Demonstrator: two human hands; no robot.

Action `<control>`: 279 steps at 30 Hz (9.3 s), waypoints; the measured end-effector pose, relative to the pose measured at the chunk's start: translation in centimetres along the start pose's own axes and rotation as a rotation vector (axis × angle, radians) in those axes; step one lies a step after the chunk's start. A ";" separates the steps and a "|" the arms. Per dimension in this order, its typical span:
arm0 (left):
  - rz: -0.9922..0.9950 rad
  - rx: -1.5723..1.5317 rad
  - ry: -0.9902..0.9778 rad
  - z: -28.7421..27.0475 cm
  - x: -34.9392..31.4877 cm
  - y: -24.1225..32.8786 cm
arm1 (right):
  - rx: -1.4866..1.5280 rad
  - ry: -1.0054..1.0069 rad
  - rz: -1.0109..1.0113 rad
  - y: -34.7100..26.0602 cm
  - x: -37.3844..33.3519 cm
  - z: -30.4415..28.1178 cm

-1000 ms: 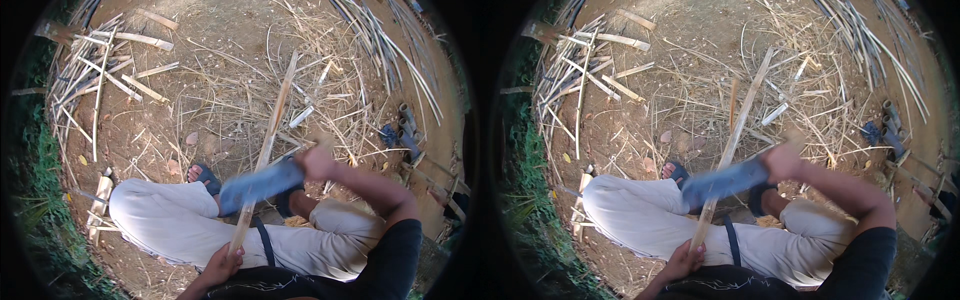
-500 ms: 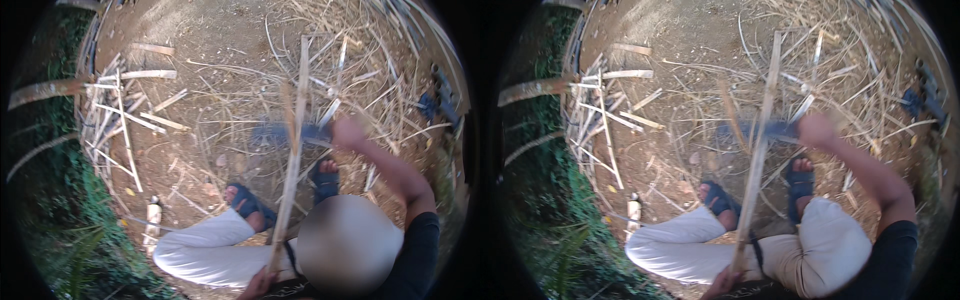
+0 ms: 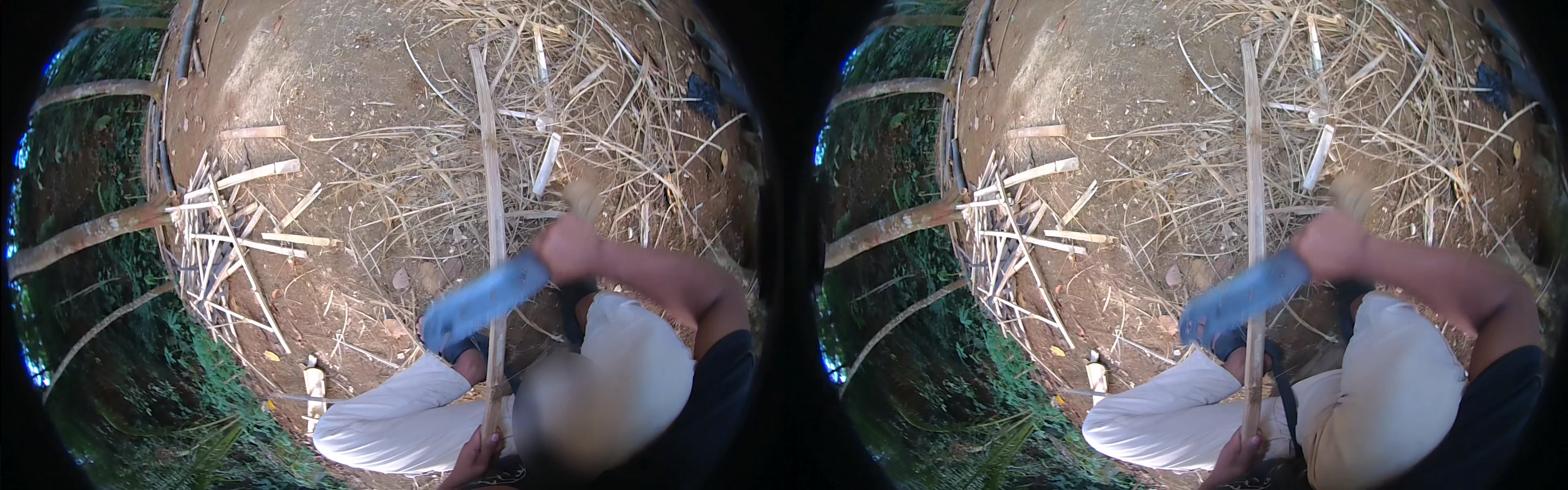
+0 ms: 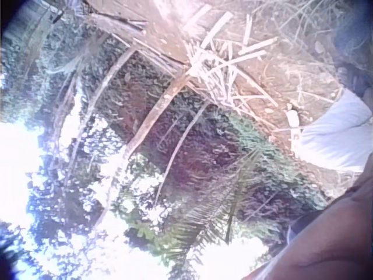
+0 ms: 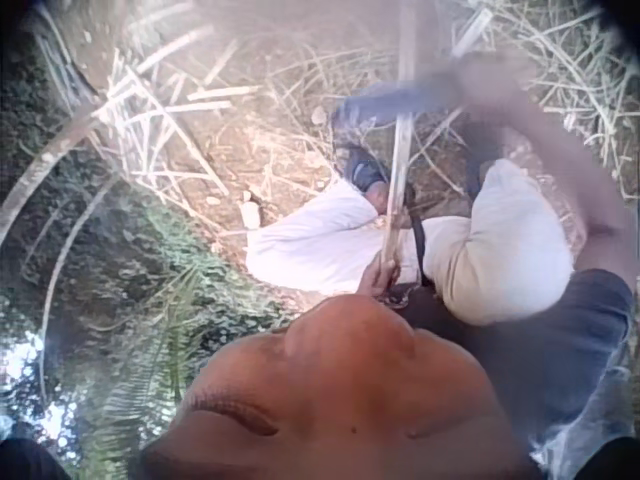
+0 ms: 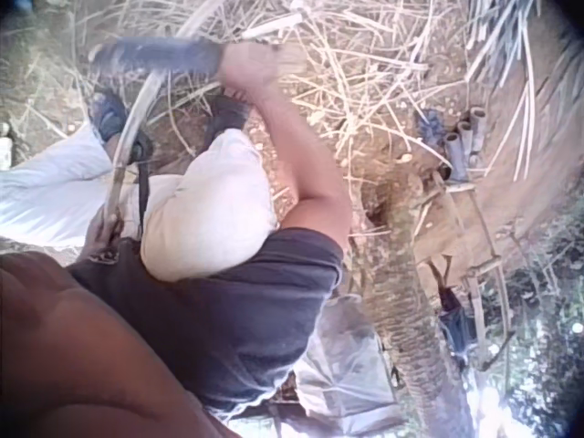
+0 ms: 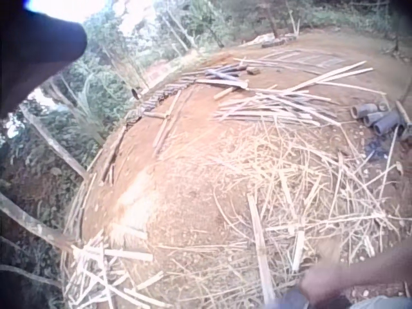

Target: The person shaves a thin strip of bamboo by hand using a large blade, repeatedly scraping it across the surface to smooth it.

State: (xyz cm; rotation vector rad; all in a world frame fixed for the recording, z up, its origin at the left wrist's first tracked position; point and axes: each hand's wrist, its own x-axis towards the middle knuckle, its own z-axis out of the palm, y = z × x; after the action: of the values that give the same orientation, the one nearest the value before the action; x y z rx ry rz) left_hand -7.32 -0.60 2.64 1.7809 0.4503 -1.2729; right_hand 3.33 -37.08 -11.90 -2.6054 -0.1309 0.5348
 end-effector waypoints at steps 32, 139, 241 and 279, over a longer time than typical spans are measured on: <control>-0.344 0.692 -0.054 -4.6 -1.2 10.1 | 0.332 0.256 0.376 2.6 1.4 4.0; -0.447 -0.488 -0.433 -8.9 5.8 2.5 | 0.106 -0.004 0.541 9.1 3.8 1.0; -0.345 -0.198 -0.252 -4.1 3.7 5.0 | 0.208 -0.018 0.318 5.9 1.1 2.1; -0.183 -0.007 -0.101 -4.3 3.8 4.3 | 0.635 0.389 1.019 17.5 7.6 2.5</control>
State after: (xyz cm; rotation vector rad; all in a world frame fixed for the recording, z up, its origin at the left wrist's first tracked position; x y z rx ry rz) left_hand -0.24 -0.24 1.57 1.6910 0.5691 -1.4789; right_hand 9.35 -50.07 -24.81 -1.9198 1.3100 0.2843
